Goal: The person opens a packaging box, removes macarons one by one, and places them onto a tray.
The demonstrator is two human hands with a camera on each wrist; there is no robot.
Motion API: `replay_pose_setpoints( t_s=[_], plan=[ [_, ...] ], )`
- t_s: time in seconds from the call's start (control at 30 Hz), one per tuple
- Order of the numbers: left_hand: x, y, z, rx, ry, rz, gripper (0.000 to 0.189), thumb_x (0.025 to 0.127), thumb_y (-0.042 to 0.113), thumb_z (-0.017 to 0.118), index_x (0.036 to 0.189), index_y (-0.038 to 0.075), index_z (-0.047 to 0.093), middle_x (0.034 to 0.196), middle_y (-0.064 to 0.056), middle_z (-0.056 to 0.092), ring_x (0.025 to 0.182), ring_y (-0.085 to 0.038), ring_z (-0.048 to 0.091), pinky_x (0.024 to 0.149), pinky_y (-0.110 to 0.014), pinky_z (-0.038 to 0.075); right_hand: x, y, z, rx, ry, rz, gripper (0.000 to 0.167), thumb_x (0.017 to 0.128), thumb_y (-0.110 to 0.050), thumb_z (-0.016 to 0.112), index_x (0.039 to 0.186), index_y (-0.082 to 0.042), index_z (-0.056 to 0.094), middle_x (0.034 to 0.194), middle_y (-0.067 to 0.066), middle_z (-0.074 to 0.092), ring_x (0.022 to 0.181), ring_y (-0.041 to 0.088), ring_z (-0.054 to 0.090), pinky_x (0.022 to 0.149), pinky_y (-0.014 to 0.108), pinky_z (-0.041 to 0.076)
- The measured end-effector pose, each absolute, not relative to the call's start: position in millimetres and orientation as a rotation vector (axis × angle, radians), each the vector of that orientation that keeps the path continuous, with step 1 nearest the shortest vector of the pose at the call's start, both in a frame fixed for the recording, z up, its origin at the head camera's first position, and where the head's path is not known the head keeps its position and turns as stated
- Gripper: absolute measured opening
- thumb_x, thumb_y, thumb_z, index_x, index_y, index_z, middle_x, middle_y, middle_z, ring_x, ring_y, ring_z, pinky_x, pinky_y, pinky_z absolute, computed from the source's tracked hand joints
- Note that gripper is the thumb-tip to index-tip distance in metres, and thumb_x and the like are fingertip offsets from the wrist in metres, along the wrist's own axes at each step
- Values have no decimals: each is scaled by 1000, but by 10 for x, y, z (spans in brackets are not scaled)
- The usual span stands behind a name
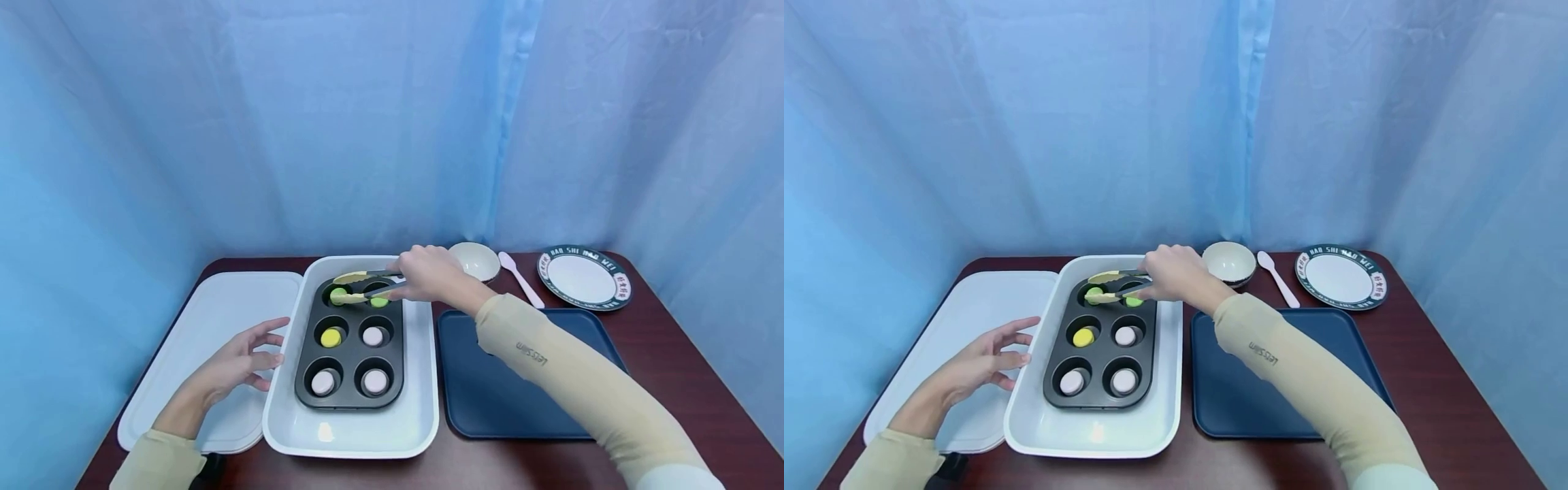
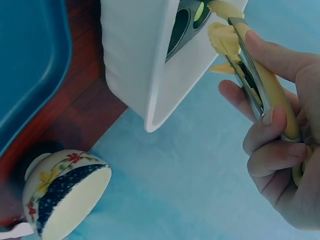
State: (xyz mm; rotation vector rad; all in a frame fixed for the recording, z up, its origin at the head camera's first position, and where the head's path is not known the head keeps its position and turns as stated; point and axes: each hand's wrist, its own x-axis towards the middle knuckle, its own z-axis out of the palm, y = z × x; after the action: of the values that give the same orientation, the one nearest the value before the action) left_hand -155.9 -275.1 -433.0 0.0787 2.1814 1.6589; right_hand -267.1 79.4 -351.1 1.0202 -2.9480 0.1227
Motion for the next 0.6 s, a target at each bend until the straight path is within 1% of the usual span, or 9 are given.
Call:
replay_pose_setpoints(
  t_s=[0.07,0.2,0.33,0.4,0.47,0.6],
  plan=[
    [-1570,-2755,-4326,90,2177,1663,73,95,11,68,158,10,32,136,-26,48,100,-32,68,69,-48,62,-2694,746,-3509,1026,-2951,104,54,85,-51,79,129,-22,72,62,-3,60,48,13,45,43,28,35],
    [-1566,-2751,-4339,102,2164,1667,75,95,11,68,159,8,29,136,-27,47,100,-31,68,69,-48,62,-2723,678,-3520,1039,-2993,88,52,86,-51,78,127,-19,74,60,-4,58,48,14,46,43,29,34],
    [-1565,-2732,-4353,67,2174,1659,74,95,12,69,158,11,32,135,-25,48,99,-31,68,69,-47,62,-2758,619,-3509,1041,-3016,40,49,85,-51,79,121,-18,76,66,-5,64,50,13,49,44,27,36],
    [-1573,-2726,-4358,50,2186,1653,72,94,12,69,158,13,34,135,-24,49,99,-31,68,69,-48,62,-2773,584,-3484,1045,-3015,0,47,85,-52,78,118,-18,78,72,-4,67,53,14,52,46,27,40],
    [-1580,-2722,-4358,42,2199,1649,71,94,12,69,157,13,35,135,-24,49,99,-32,68,69,-48,62,-2786,550,-3456,1048,-3006,-49,47,85,-54,78,115,-18,79,82,-3,71,57,14,55,49,27,45],
    [-1580,-2717,-4354,47,2205,1642,71,94,11,68,157,13,35,135,-23,50,100,-32,67,69,-48,62,-2785,486,-3399,1056,-3025,-132,48,86,-54,77,117,-18,77,100,0,74,66,15,60,56,30,53]
  ],
)
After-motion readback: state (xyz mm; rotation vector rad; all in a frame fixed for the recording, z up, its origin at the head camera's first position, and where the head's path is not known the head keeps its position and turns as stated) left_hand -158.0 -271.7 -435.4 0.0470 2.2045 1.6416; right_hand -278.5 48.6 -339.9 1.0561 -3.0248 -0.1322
